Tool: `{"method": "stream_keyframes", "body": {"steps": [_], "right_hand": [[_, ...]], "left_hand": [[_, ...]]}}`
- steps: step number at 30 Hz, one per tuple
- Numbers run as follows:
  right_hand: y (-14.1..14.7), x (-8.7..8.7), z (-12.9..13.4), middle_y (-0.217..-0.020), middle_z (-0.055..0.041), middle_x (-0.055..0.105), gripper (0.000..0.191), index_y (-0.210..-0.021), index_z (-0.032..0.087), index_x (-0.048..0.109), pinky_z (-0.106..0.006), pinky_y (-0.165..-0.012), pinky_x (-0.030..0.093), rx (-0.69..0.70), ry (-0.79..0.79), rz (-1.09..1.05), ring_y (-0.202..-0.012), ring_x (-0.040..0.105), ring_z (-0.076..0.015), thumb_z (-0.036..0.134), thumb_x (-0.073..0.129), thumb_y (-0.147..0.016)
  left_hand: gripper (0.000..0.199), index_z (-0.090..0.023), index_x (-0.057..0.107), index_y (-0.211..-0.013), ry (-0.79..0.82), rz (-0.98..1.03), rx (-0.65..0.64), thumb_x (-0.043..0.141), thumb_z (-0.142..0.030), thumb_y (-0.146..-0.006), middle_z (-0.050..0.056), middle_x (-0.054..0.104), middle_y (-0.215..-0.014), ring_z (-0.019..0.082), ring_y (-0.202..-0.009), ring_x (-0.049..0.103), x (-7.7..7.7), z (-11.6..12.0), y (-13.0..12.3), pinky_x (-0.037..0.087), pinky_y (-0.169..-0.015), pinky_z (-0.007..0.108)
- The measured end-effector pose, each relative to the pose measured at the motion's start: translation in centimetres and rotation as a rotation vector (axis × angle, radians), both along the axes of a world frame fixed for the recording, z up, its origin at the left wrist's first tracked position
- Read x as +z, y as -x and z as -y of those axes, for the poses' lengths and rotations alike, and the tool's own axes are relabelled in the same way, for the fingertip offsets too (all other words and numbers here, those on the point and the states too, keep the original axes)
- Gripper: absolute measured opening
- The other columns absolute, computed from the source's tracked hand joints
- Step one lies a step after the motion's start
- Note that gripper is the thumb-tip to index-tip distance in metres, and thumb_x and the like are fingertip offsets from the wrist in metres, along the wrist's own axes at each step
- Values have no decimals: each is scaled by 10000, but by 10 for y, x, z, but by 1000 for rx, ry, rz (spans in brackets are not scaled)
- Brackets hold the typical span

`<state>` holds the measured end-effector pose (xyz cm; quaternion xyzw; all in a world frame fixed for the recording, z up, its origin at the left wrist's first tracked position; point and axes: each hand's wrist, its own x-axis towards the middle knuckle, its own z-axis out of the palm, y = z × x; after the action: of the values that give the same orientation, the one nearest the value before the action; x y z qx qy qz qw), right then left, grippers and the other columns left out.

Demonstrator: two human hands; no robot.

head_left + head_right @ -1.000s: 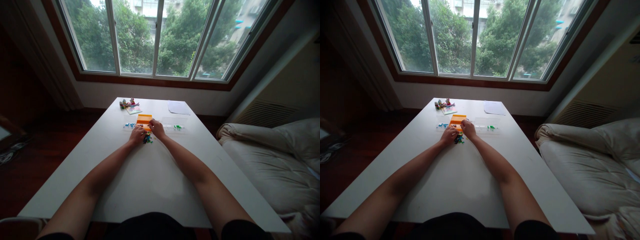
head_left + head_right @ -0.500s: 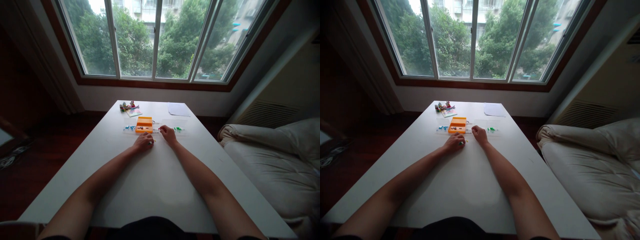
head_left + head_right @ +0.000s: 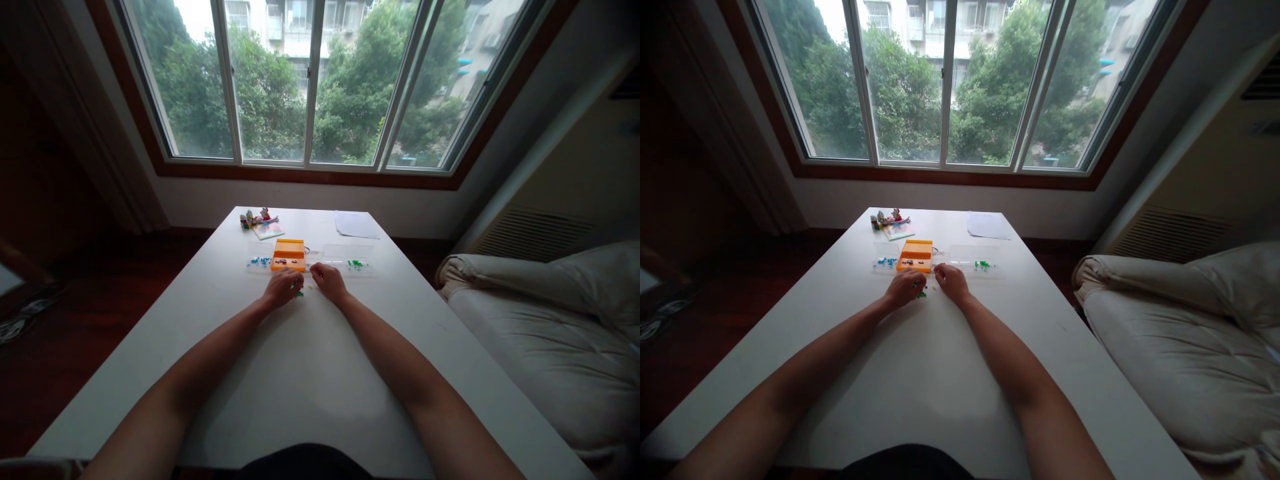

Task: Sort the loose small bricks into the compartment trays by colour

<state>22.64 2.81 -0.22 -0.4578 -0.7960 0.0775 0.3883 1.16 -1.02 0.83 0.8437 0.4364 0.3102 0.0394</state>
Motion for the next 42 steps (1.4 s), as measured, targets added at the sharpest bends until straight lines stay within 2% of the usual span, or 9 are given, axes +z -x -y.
{"method": "stream_keyframes", "body": {"steps": [5,8,11,16,21,29,32,37,42], "right_hand": [[-7,-3,-7,-766,-4,677,168,-947,208,723,-241,-699,427,-46,29,-21,-710,599,-154,242,568,-892],[-8,-5,-8,-761,-3,676,171,-952,208,728,-240,-691,432,-55,60,-27,-702,598,-153,242,573,-888],[-5,-5,-6,-782,-7,687,156,-935,207,732,-242,-701,436,-12,78,13,-710,594,-153,223,586,-882],[-3,-6,-7,-835,-26,696,146,-877,199,738,-256,-763,454,85,84,74,-775,593,-160,168,596,-861],[-10,-6,-13,-827,-24,674,148,-808,183,728,-249,-762,452,187,123,102,-779,579,-156,106,602,-798],[-12,-4,-11,-805,-15,661,150,-792,176,725,-234,-731,428,202,153,117,-758,565,-146,94,600,-782],[-12,-3,-9,-802,-7,648,131,-810,175,728,-220,-700,405,227,155,115,-732,550,-130,110,616,-792],[-16,-1,-9,-771,9,618,165,-966,180,753,-209,-670,378,280,172,115,-691,527,-111,171,659,-830],[-16,5,-8,-830,-13,649,138,-982,187,763,-216,-685,388,318,163,198,-704,546,-112,215,695,-865]], "left_hand": [[105,-215,692,-923,78,286,184,593,-244,-902,34,729,-874,186,-767,656,-6,-19,25,499,-730,310],[125,-210,695,-937,133,478,264,606,-280,-884,43,747,-914,189,-793,676,-12,-33,44,521,-744,312],[182,-204,701,-977,181,661,337,623,-314,-855,49,746,-936,188,-832,682,-20,-45,59,534,-751,298],[223,-208,717,-984,258,839,415,576,-288,-831,35,723,-898,148,-694,631,-28,-59,73,517,-670,268],[241,-200,726,-984,268,916,406,568,-285,-822,42,724,-929,139,-687,612,-28,-60,79,502,-640,254],[305,-168,739,-1028,294,969,435,605,-381,-856,63,736,-940,133,-685,612,-23,-59,84,505,-627,248],[368,-151,714,-1143,322,1002,423,603,-377,-875,75,744,-956,117,-664,609,-24,-61,84,512,-635,245],[506,-148,611,-1355,341,1008,390,585,-259,-862,93,752,-1075,93,-646,606,-32,-67,86,516,-652,232],[427,-162,684,-1241,316,911,389,581,-256,-837,81,753,-1013,123,-691,643,-39,-71,88,524,-673,243]]}}
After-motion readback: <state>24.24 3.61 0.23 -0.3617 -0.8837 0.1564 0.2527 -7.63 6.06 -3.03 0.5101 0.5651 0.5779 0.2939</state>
